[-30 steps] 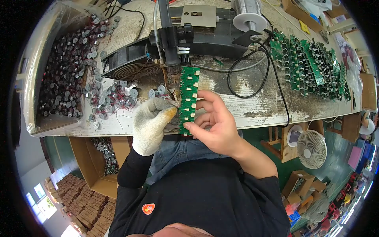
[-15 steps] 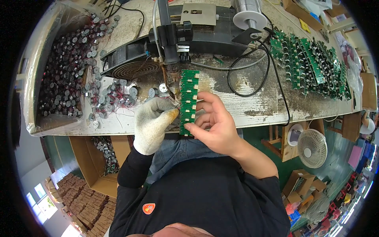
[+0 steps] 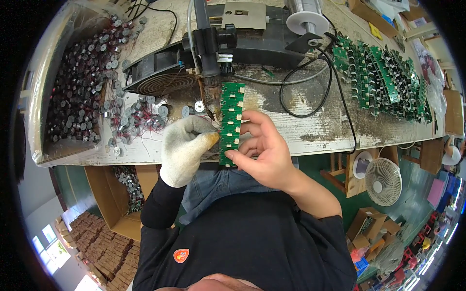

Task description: The person solders wires from small motors onto a printed circuit board with a soldering iron and solder wire.

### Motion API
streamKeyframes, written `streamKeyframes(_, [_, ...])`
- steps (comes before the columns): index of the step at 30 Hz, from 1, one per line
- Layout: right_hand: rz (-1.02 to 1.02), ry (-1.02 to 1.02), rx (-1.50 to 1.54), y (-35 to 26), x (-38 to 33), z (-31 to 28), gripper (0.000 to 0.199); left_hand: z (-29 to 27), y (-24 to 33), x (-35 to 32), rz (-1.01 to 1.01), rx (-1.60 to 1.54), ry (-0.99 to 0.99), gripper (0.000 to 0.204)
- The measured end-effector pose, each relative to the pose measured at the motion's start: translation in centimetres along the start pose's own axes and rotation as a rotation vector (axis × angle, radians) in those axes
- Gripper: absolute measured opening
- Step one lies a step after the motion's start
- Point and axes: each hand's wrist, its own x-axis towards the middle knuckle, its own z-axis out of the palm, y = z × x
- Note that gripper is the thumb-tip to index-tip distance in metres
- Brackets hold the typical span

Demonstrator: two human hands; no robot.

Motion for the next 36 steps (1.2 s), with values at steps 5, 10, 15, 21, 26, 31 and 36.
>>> streamKeyframes(5, [0.034,0.019,0.0,0.5,-0.1,-0.1,0.065,0.1,-0.8,0.1,-0.009,-0.01,0.022,0.011])
streamKeyframes(10, [0.024,0.027,-0.003,0.7,-0.1,-0.1,0.065,0.1,-0.8,0.1,-0.02,-0.002,0.015,0.011])
streamKeyframes(15, [0.013,0.02,0.009,0.1,0.0,0.1,0.065,0.0,-0.6,0.1,0.015,-0.015,0.007,0.012])
streamKeyframes(21, [0.02,0.02,0.013,0.5,0.0,0.0,0.065,0.1,-1.0,0.1,-0.009,-0.02,0.022,0.011])
streamKeyframes(26, [0.014,0.004,-0.016,0.7,0.0,-0.2,0.069,0.1,-1.2,0.2,-0.006,-0.009,0.015,0.012])
streamKeyframes(31, [0.014,0.016,-0.001,0.6,0.0,0.0,0.067,0.0,-1.0,0.2,0.009,-0.023,0.018,0.013])
streamKeyframes(36, [0.011,0.022,0.029,0.0,0.0,0.3,0.065,-0.2,-0.2,0.0,0.003,-0.026,-0.006,0.012])
